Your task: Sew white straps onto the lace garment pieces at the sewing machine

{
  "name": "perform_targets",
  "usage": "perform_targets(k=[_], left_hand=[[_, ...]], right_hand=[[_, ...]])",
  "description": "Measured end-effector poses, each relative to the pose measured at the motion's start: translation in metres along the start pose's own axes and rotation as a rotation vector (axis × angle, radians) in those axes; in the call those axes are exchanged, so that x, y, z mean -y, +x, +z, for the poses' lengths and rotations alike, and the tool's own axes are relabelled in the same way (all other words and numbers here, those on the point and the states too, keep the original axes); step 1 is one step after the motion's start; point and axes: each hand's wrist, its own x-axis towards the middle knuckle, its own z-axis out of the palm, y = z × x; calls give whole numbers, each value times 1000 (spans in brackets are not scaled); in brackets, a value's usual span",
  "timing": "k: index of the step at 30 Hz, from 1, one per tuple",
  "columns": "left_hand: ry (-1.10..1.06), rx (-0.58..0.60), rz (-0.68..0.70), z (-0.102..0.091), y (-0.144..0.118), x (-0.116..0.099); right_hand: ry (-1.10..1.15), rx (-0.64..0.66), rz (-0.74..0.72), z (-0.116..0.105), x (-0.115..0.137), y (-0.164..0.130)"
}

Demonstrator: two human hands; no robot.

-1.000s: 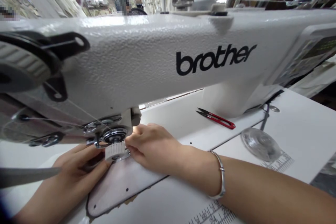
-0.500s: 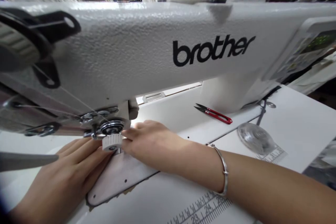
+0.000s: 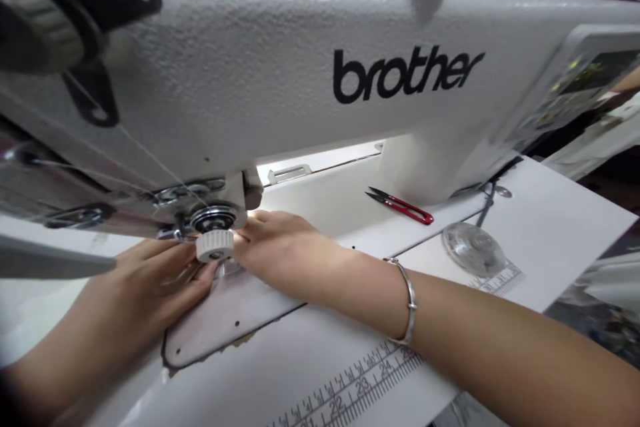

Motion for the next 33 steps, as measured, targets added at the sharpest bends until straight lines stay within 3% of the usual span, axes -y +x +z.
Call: perform_targets(k=[5,11,20,28,33], left_hand=[[-215,5,-71,-1,4,-2],[-214,32,-115,-6,4,-3],[-158,-2,-88,4,-4,0],[-69,-30,64,-2,-4,-3],[-31,-65,131,-4,-1,-6]], right_hand=[[-1,-60,51,1,6,-5],[-24,-16,-47,3,-4,-1],[-8,-100,-186,6,-19,-9],[-89,-31,-262,3,-17,-7],[-79,-7,-200,1,-12,-7]])
